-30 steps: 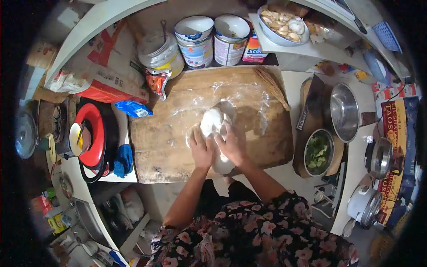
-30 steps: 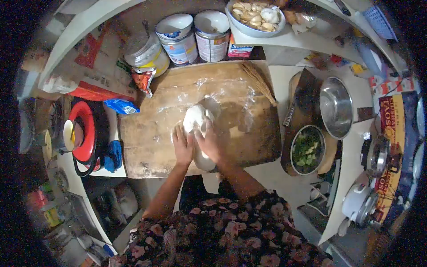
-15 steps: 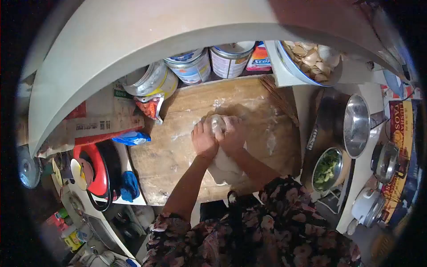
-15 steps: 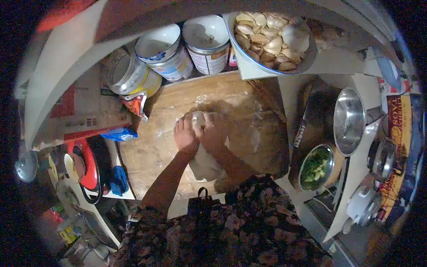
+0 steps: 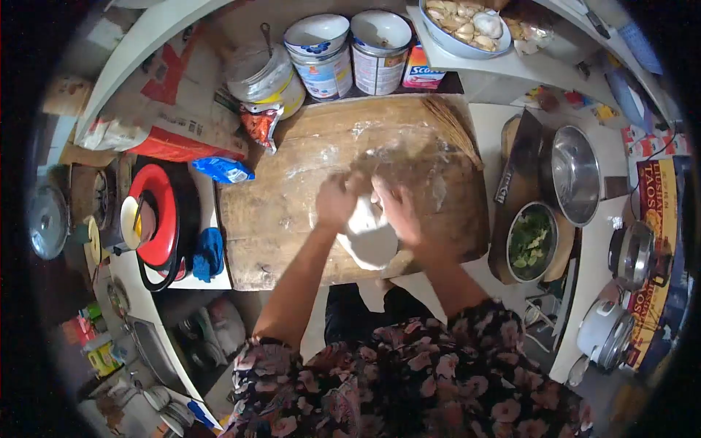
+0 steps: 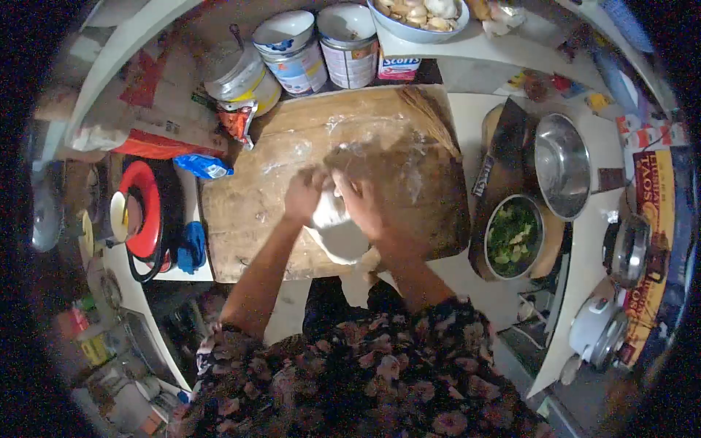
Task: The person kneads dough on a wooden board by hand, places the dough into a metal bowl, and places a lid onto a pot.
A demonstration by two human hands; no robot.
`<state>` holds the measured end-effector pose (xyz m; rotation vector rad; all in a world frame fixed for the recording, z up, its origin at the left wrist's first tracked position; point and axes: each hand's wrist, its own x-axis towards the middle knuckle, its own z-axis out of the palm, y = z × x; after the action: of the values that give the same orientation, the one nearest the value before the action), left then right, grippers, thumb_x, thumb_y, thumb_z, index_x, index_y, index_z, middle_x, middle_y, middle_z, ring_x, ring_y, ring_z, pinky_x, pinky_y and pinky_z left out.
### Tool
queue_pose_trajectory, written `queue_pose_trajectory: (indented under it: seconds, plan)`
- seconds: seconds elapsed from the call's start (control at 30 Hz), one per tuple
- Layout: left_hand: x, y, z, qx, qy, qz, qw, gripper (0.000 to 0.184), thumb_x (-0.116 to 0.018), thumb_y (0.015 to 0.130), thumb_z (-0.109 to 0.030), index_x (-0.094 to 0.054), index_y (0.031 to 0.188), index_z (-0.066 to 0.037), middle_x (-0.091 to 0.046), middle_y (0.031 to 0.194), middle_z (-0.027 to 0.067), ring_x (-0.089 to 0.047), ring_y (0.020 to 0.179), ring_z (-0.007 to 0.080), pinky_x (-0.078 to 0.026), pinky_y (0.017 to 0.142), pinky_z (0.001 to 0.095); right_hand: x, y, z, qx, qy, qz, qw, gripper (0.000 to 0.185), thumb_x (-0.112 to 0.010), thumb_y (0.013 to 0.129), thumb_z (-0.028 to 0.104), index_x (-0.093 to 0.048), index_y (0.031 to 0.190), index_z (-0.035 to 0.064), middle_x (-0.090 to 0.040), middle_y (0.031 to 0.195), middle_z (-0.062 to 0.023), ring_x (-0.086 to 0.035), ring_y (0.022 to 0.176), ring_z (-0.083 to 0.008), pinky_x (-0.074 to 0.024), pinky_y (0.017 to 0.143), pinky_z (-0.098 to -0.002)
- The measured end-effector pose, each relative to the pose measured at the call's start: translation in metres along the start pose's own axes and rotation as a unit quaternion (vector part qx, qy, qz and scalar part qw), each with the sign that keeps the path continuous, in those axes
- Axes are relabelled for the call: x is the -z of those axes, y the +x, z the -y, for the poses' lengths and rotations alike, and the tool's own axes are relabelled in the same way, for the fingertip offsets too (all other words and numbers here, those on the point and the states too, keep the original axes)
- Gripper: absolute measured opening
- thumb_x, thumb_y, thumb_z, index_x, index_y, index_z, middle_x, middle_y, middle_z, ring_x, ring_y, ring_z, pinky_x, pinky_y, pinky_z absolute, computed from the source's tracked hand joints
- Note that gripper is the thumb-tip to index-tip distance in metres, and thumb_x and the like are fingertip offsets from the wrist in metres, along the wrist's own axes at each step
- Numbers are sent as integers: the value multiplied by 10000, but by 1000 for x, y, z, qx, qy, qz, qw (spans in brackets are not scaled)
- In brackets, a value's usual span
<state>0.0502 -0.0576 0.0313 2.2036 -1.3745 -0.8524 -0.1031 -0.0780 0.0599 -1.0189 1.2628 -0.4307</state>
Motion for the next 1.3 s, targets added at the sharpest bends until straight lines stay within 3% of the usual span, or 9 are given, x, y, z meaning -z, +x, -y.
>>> queue_pose_trajectory:
  seconds: [0.07, 0.17, 0.43, 0.87, 0.97, 1.0, 1.07, 1.2, 1.3]
  plan:
    - [-18, -44, 8, -162, -7, -62, 985, 398, -515, 871, -333, -601, 1105, -23, -609, 1036, 190, -568, 951, 366, -436, 864, 447, -25, -4, -46, 273, -66, -192, 940, 352, -613, 857, 384, -612, 937, 41, -598, 893, -135, -567, 854, -273, -445, 752, -391]
    - [-53, -94, 14, -181, 16, -142, 973, 435, -558, 810, -274, -556, 1199, -79, -544, 1178, 177, -505, 1072, 359, -365, 964, 477, -30, -39, -40, 382, -332, -205, 838, 395, -589, 797, 332, -566, 1094, 74, -545, 1139, -171, -471, 1115, -387, -305, 980, -567]
    - [-64, -63, 18, -234, 109, -174, 950, 489, -585, 767, -276, -531, 1234, -141, -524, 1197, 128, -478, 1128, 330, -305, 1021, 502, -14, 0, -56, 400, -347, -198, 825, 488, -547, 768, 370, -547, 1148, 62, -498, 1213, -186, -434, 1165, -408, -285, 997, -582]
    - [-36, 65, 8, -227, 132, -268, 927, 505, -540, 801, -322, -523, 1242, -76, -587, 1076, 198, -544, 1033, 366, -388, 925, 472, -22, 117, -7, 393, -399, -244, 792, 208, -581, 837, 264, -620, 842, 59, -601, 770, -129, -596, 749, -329, -478, 683, -411]
    - [-24, 56, 13, -134, -85, 27, 987, 478, -500, 846, -403, -552, 1200, -86, -595, 1115, 217, -562, 1047, 366, -442, 867, 467, -10, 127, -46, 546, -410, -283, 674, 243, -556, 884, 262, -607, 799, 40, -580, 724, -96, -588, 708, -248, -466, 659, -370]
    - [-14, 57, 7, -126, -88, 36, 987, 478, -500, 846, -403, -552, 1200, -86, -595, 1115, 217, -562, 1047, 366, -442, 867, 467, -8, 111, -46, 537, -415, -278, 680, 243, -556, 884, 262, -607, 799, 40, -580, 724, -96, -588, 708, -248, -466, 659, -370]
    - [8, 44, -12, -100, 121, 205, 966, 430, -431, 895, -435, -588, 1114, -101, -608, 1118, 204, -581, 1021, 361, -483, 786, 467, -4, 60, -32, 295, -170, -86, 936, 392, -555, 883, 381, -597, 720, 27, -596, 731, -171, -576, 727, -348, -452, 674, -420]
    - [-21, -50, -43, -157, 121, -109, 974, 280, -524, 829, -308, -628, 1002, -114, -636, 925, 123, -587, 888, 337, -457, 814, 447, -12, -7, -26, 216, 111, -151, 958, 339, -515, 923, 342, -587, 918, 11, -579, 807, -147, -532, 753, -303, -433, 695, -357]
    - [-48, -79, -29, -224, 140, -177, 948, 340, -533, 825, -290, -596, 1078, -73, -604, 1046, 109, -550, 991, 302, -390, 927, 458, -18, -30, -30, 261, -87, -226, 935, 303, -521, 892, 284, -561, 1057, 33, -601, 965, -143, -556, 867, -304, -426, 783, -394]
